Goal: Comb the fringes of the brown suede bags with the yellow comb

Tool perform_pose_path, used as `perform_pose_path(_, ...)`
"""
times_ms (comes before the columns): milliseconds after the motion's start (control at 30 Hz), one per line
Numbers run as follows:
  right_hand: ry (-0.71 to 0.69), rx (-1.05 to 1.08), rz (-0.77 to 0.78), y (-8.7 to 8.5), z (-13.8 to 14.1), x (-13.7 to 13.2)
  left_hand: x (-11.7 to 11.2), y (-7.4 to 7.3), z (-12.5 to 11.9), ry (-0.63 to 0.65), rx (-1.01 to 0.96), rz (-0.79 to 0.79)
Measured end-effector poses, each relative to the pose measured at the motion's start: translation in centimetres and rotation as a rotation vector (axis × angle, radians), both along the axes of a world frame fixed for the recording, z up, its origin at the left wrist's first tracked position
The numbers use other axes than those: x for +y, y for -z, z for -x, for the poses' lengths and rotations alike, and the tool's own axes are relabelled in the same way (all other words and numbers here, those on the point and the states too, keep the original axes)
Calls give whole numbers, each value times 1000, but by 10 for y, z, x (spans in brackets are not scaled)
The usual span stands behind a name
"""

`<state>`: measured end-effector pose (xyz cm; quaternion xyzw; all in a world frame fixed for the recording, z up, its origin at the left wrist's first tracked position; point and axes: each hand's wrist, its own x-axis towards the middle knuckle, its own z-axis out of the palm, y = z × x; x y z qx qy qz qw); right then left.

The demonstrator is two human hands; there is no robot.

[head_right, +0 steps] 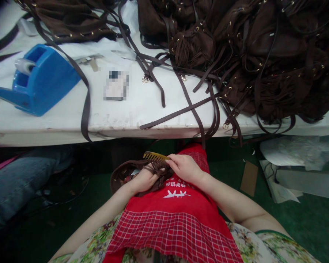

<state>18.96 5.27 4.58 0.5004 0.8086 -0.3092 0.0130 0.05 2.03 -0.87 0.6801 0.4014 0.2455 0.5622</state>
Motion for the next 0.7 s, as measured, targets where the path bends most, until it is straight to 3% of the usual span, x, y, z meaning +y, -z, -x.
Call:
perform_pose_path(233, -18, -30, 8, 6, 4, -3, -1, 2, 3, -13, -40, 5)
perform_pose_path(533, 39, 47, -5, -4, 6, -2, 0, 2, 3, -17, -29, 9)
perform_pose_path(700, 21, 26, 22, 0, 6, -3, -1, 4, 3, -25, -46, 25)
